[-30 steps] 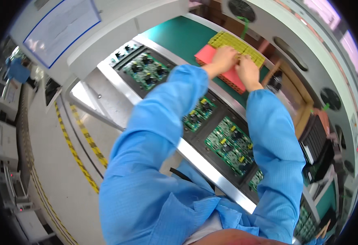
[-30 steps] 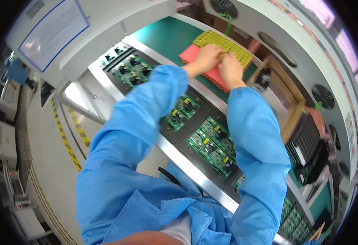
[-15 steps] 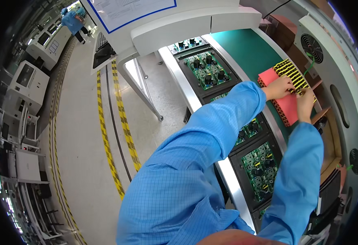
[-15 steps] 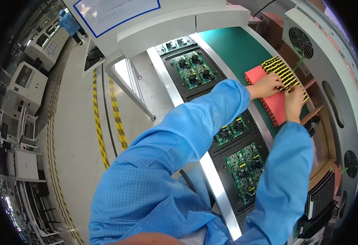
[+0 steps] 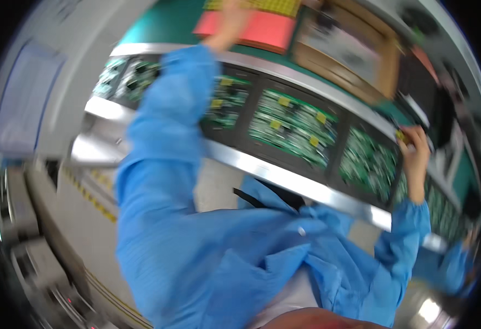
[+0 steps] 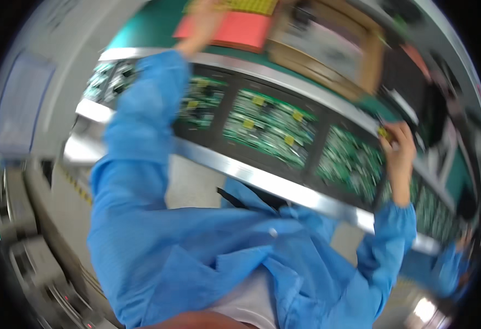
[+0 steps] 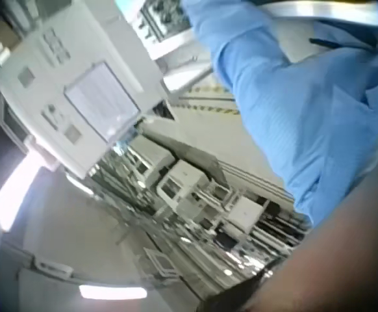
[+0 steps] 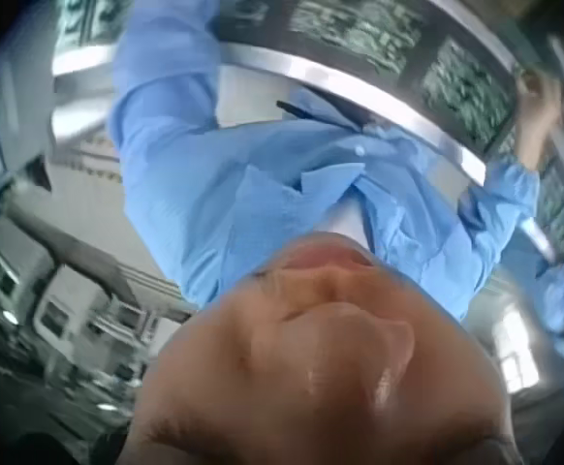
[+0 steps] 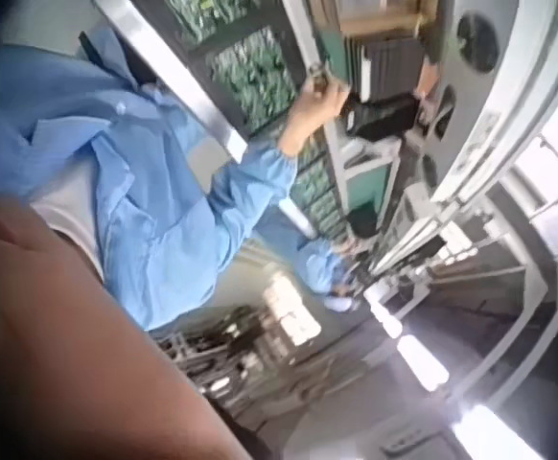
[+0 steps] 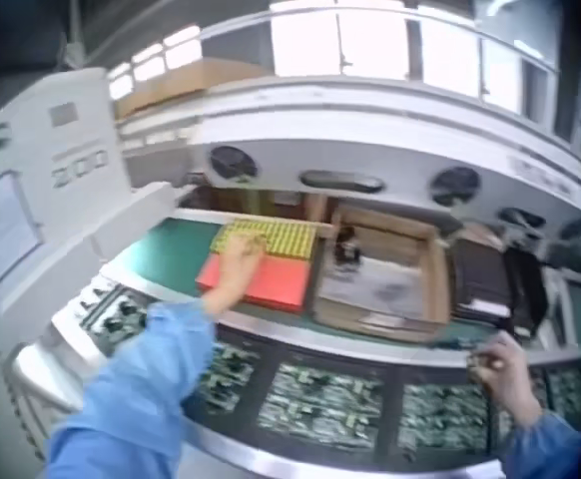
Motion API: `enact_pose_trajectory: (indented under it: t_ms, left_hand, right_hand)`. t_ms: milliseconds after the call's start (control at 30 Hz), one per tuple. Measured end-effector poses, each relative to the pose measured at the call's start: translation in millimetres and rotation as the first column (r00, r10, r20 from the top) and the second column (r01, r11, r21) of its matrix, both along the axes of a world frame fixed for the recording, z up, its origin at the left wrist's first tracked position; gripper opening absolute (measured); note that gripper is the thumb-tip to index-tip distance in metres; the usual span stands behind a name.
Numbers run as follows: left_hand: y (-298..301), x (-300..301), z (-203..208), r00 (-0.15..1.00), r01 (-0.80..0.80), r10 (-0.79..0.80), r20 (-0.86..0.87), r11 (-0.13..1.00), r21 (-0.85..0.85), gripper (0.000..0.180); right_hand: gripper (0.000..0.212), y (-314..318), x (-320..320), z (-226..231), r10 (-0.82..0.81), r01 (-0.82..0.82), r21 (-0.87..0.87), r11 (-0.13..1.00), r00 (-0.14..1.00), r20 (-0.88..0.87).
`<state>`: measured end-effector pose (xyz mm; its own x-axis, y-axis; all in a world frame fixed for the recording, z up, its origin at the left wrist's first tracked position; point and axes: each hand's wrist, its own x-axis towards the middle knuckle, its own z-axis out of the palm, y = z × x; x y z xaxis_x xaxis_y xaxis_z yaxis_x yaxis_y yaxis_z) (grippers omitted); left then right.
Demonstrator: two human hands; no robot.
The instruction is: The recorder is manually placing electronic components into designated slots on several printed circuit boards as they move along an assembly line.
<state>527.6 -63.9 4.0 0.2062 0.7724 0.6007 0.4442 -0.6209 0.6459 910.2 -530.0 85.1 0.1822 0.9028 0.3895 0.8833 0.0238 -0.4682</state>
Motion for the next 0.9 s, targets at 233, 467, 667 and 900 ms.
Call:
enact_pose_trajectory:
  t_ms: [233, 467, 667, 900]
  left_hand:
    - [-202.7, 73.5, 112.3, 0.865, 0.475, -0.449, 0.226, 0.877, -0.076, 0.02]
    - [-310.6, 172.9, 25.1, 0.518, 0.794, -0.774, -0.363, 0.594, -0.134, 0.023]
    - [-323.4, 206.0, -5.1, 0.441, 0.787, -0.718, -0.538, 0.598, -0.152, 0.026]
    - [-321.9, 216.5, -19.8, 0.425, 0.737, -0.641, -0.639, 0.655, -0.166, 0.025]
  right_hand:
    - [0.033, -61.0, 28.5, -79.9, -0.143, 0.142, -0.045, 0.989, 0.989, -0.038]
    - [0.032, -65.0, 40.9, -110.0, -0.156, 0.16, -0.019, 0.987, 0.98, 0.126]
    - [0.032, -62.9, 42.0, -118.4, -0.168, 0.176, -0.028, 0.984, 0.97, 0.178]
    - [0.03, -63.8, 31.0, -106.4, -0.188, 0.21, -0.06, 0.976, 0.948, 0.255]
